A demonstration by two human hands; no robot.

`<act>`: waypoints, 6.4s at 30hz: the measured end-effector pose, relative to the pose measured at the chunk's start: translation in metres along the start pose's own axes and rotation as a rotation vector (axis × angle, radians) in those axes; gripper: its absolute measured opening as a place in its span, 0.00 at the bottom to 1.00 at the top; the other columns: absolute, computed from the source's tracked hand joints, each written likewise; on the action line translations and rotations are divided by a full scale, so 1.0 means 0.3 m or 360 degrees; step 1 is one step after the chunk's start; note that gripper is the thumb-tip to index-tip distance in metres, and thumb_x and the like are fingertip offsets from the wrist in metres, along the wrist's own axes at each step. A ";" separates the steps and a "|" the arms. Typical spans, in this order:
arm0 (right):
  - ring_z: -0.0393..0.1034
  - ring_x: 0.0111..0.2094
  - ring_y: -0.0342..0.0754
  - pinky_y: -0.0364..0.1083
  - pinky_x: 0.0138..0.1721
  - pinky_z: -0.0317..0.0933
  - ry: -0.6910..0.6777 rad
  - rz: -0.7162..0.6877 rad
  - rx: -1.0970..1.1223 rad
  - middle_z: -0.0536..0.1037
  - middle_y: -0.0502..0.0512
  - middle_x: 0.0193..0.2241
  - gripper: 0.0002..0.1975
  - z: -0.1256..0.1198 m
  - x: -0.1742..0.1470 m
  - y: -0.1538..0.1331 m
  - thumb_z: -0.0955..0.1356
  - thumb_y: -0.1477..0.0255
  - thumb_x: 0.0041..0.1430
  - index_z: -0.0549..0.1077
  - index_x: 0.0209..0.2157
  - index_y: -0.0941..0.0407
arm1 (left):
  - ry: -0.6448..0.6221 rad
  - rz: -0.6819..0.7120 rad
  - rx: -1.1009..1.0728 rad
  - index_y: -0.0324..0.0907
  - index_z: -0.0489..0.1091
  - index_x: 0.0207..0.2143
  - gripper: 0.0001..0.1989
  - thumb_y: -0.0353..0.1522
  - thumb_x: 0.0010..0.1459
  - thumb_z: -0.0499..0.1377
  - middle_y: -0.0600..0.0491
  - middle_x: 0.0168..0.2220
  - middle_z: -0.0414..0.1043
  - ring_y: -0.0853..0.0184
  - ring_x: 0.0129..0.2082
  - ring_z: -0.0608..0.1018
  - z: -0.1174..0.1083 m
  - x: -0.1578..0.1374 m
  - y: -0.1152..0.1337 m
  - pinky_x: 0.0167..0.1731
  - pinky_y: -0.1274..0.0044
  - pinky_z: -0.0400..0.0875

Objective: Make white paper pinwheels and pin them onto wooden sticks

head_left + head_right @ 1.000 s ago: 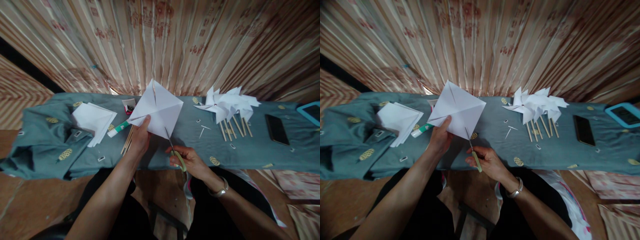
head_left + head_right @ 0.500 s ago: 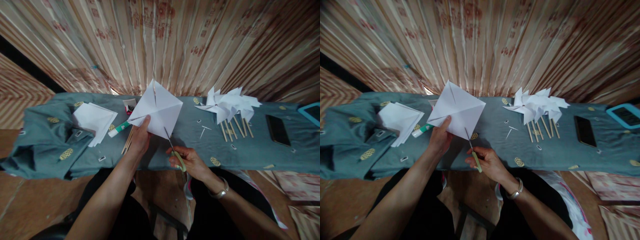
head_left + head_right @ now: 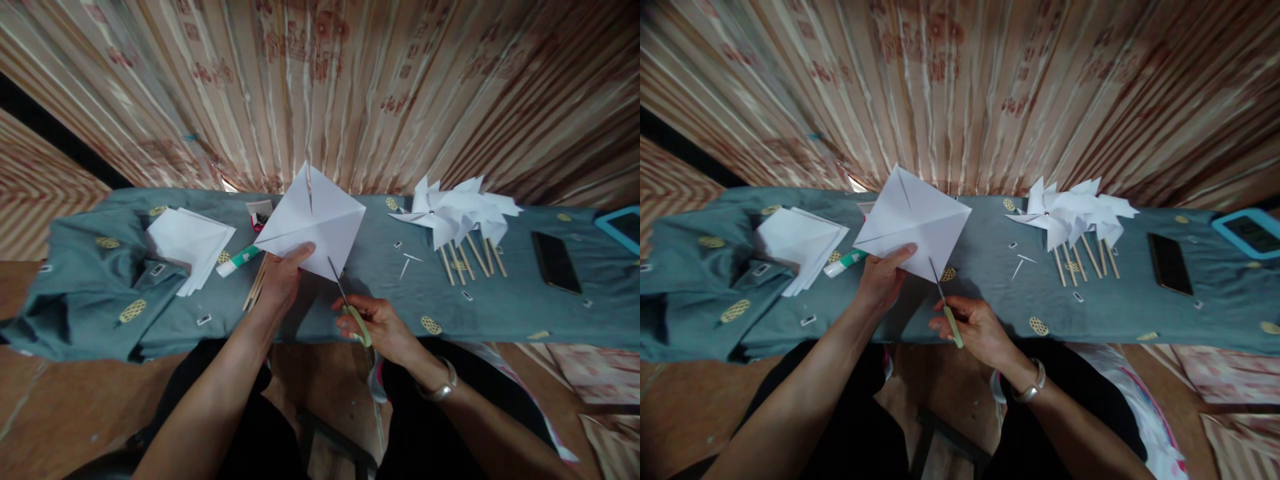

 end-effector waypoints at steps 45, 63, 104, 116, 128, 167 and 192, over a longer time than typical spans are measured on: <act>0.66 0.20 0.40 0.40 0.23 0.59 0.0052 -0.0075 -0.0046 0.75 0.47 0.19 0.26 -0.012 0.006 -0.030 0.78 0.52 0.42 0.76 0.34 0.57 | -0.0097 -0.0071 0.0111 0.40 0.77 0.41 0.27 0.30 0.33 0.74 0.53 0.31 0.80 0.62 0.34 0.80 0.031 -0.046 -0.019 0.42 0.70 0.73; 0.69 0.22 0.41 0.40 0.23 0.61 0.0040 -0.0141 -0.0150 0.77 0.48 0.22 0.31 -0.022 0.003 -0.056 0.76 0.52 0.46 0.72 0.46 0.56 | -0.0145 -0.0164 0.0143 0.40 0.77 0.33 0.18 0.29 0.35 0.73 0.51 0.35 0.81 0.62 0.35 0.80 0.027 -0.060 -0.063 0.41 0.71 0.73; 0.68 0.22 0.41 0.41 0.23 0.62 0.0024 -0.0171 -0.0097 0.77 0.48 0.22 0.28 -0.014 0.004 -0.056 0.75 0.48 0.46 0.72 0.38 0.56 | -0.0165 -0.0209 0.0107 0.39 0.78 0.33 0.18 0.28 0.35 0.73 0.52 0.32 0.80 0.65 0.32 0.79 0.036 -0.065 -0.062 0.39 0.73 0.74; 0.67 0.20 0.40 0.41 0.23 0.62 0.0076 -0.0119 0.0005 0.75 0.44 0.18 0.26 -0.017 0.008 -0.055 0.79 0.56 0.43 0.71 0.38 0.56 | -0.0139 -0.0202 0.0136 0.37 0.78 0.35 0.23 0.30 0.32 0.75 0.50 0.34 0.80 0.63 0.33 0.79 0.030 -0.061 -0.057 0.39 0.70 0.74; 0.68 0.20 0.41 0.41 0.23 0.62 0.0071 -0.0139 -0.0030 0.75 0.46 0.20 0.26 -0.011 0.007 -0.053 0.78 0.53 0.44 0.71 0.37 0.55 | -0.0130 -0.0198 0.0129 0.40 0.77 0.39 0.25 0.30 0.34 0.74 0.50 0.35 0.81 0.61 0.35 0.80 0.037 -0.066 -0.056 0.40 0.70 0.76; 0.67 0.21 0.42 0.41 0.23 0.61 0.0098 -0.0153 -0.0086 0.75 0.47 0.20 0.28 -0.022 0.002 -0.065 0.77 0.53 0.44 0.71 0.39 0.56 | -0.0173 -0.0263 0.0096 0.43 0.77 0.34 0.19 0.29 0.35 0.73 0.54 0.31 0.80 0.63 0.31 0.79 0.041 -0.077 -0.079 0.36 0.71 0.74; 0.71 0.25 0.44 0.42 0.25 0.63 -0.0153 -0.0039 -0.0215 0.78 0.50 0.24 0.30 -0.006 -0.019 -0.009 0.74 0.49 0.48 0.74 0.44 0.56 | -0.0032 -0.0171 0.0073 0.41 0.77 0.35 0.24 0.29 0.29 0.75 0.56 0.30 0.79 0.65 0.33 0.80 -0.008 -0.015 -0.016 0.41 0.73 0.73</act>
Point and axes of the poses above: each hand's wrist, its own x-axis towards the middle knuckle, its own z-axis out of the palm, y = z × x, the point moved 7 cm from there along x, towards the middle knuckle
